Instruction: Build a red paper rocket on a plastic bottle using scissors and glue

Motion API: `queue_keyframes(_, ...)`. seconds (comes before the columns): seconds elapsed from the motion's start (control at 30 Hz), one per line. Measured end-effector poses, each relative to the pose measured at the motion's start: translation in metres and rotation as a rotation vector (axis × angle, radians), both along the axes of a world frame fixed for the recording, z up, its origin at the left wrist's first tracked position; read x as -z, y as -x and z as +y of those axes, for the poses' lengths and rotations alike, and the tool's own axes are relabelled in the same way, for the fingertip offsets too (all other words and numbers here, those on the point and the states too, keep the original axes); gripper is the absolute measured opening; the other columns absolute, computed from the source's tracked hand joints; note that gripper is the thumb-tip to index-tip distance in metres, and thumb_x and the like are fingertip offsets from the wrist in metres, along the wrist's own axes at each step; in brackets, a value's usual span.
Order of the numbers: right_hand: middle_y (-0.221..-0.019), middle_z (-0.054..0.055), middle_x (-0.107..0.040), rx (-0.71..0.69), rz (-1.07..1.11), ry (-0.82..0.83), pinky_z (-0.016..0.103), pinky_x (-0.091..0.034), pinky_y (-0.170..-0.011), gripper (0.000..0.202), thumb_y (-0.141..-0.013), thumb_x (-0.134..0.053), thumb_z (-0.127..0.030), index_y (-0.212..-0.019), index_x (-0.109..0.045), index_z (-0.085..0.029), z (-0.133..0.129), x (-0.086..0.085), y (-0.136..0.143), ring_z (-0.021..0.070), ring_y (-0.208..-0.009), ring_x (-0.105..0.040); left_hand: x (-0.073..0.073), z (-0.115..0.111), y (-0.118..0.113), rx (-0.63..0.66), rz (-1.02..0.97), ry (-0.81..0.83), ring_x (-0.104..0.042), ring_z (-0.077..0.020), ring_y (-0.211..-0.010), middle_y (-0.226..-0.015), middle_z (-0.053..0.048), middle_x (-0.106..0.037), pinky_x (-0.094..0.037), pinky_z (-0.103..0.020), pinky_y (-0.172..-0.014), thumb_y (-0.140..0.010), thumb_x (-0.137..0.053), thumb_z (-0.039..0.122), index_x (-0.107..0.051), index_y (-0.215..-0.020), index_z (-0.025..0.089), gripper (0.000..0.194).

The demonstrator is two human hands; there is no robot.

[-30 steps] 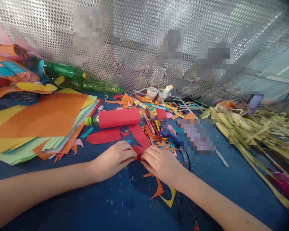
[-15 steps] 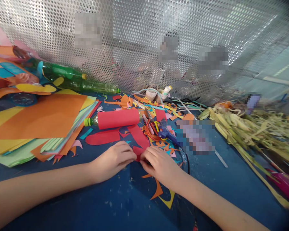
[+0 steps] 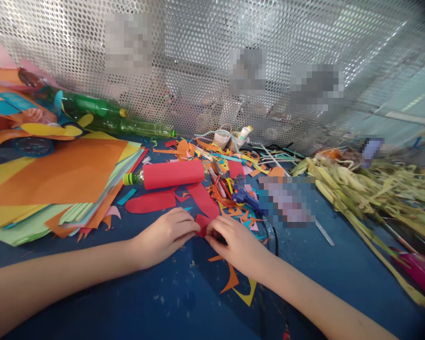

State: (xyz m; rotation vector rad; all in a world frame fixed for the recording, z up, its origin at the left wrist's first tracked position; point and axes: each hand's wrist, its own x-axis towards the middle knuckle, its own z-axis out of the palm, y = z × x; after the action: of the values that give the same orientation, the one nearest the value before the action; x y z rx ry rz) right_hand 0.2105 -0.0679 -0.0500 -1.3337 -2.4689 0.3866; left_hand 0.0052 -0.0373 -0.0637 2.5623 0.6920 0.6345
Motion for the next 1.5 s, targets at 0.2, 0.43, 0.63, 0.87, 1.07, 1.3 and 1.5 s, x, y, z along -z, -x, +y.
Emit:
queue_keyframes(0.2,-0.069,-0.001,-0.055,0.064,0.064,0.042,0.024,-0.042,-0.061,0.008,-0.077,-0.058,-0.013,-0.073,-0.053,-0.019,0.001,0.002,0.0,0.0126,-0.069,-0.052,-0.002,-0.001,-0.002,-0.016,-0.002,0.013,-0.05,-0.0159,-0.084,-0.089,-0.004,-0.058,-0.04,-0.028,-0.077,-0.09,-0.041,0.016,-0.055,-0.094,0.017,0.015)
queue_keyframes(0.43,-0.065,-0.001,-0.054,0.086,0.093,0.082,0.024,-0.041,-0.059,0.01,-0.075,-0.057,-0.011,-0.069,-0.052,-0.018,0.002,-0.001,0.003,0.0126,-0.065,-0.051,-0.004,-0.002,-0.002,-0.032,0.041,0.006,-0.049,-0.0163,-0.084,-0.088,-0.005,-0.056,-0.039,-0.028,-0.076,-0.089,-0.04,0.015,-0.058,-0.092,0.017,0.018)
queue_keyframes(0.63,-0.064,-0.001,-0.053,0.089,0.104,0.062,0.024,-0.041,-0.058,0.012,-0.075,-0.055,-0.01,-0.067,-0.051,-0.018,0.001,-0.002,0.004,0.0127,-0.064,-0.051,-0.001,-0.001,-0.003,-0.049,0.004,0.008,-0.05,-0.0158,-0.084,-0.087,-0.005,-0.056,-0.04,-0.028,-0.076,-0.088,-0.043,0.016,-0.06,-0.092,0.017,0.018)
queue_keyframes(0.87,-0.065,-0.001,-0.053,0.071,0.097,0.05,0.023,-0.041,-0.058,0.011,-0.075,-0.056,-0.011,-0.069,-0.051,-0.018,0.001,-0.001,0.002,0.0122,-0.064,-0.051,-0.004,-0.002,-0.002,-0.032,-0.043,0.003,-0.051,-0.0163,-0.088,-0.093,-0.006,-0.058,-0.042,-0.029,-0.079,-0.087,-0.043,0.014,-0.059,-0.096,0.018,0.019)
queue_keyframes(1.07,-0.065,-0.001,-0.053,0.056,0.105,0.058,0.023,-0.041,-0.059,0.011,-0.076,-0.055,-0.011,-0.069,-0.051,-0.019,0.002,-0.002,0.002,0.0119,-0.065,-0.052,-0.005,-0.002,0.0,0.015,-0.05,0.003,-0.052,-0.0159,-0.087,-0.092,-0.006,-0.06,-0.042,-0.03,-0.08,-0.088,-0.044,0.018,-0.062,-0.092,0.018,0.018)
queue_keyframes(1.3,-0.072,-0.001,-0.056,0.077,0.083,0.083,0.023,-0.043,-0.061,0.009,-0.077,-0.058,-0.013,-0.077,-0.05,-0.019,0.001,-0.002,-0.001,0.012,-0.07,-0.053,-0.002,-0.002,0.0,0.004,-0.03,0.008,-0.053,-0.0163,-0.088,-0.093,-0.007,-0.06,-0.043,-0.03,-0.08,-0.088,-0.044,0.019,-0.062,-0.093,0.018,0.019)
queue_keyframes(1.5,-0.078,0.002,-0.058,-0.115,-0.101,-0.067,0.026,-0.044,-0.067,0.004,-0.084,-0.053,-0.018,-0.081,-0.056,-0.018,-0.001,-0.009,-0.005,0.015,-0.078,-0.054,-0.003,-0.002,-0.001,0.007,-0.051,-0.004,-0.054,-0.016,-0.086,-0.091,-0.007,-0.06,-0.043,-0.03,-0.079,-0.089,-0.044,0.02,-0.062,-0.095,0.018,0.02)
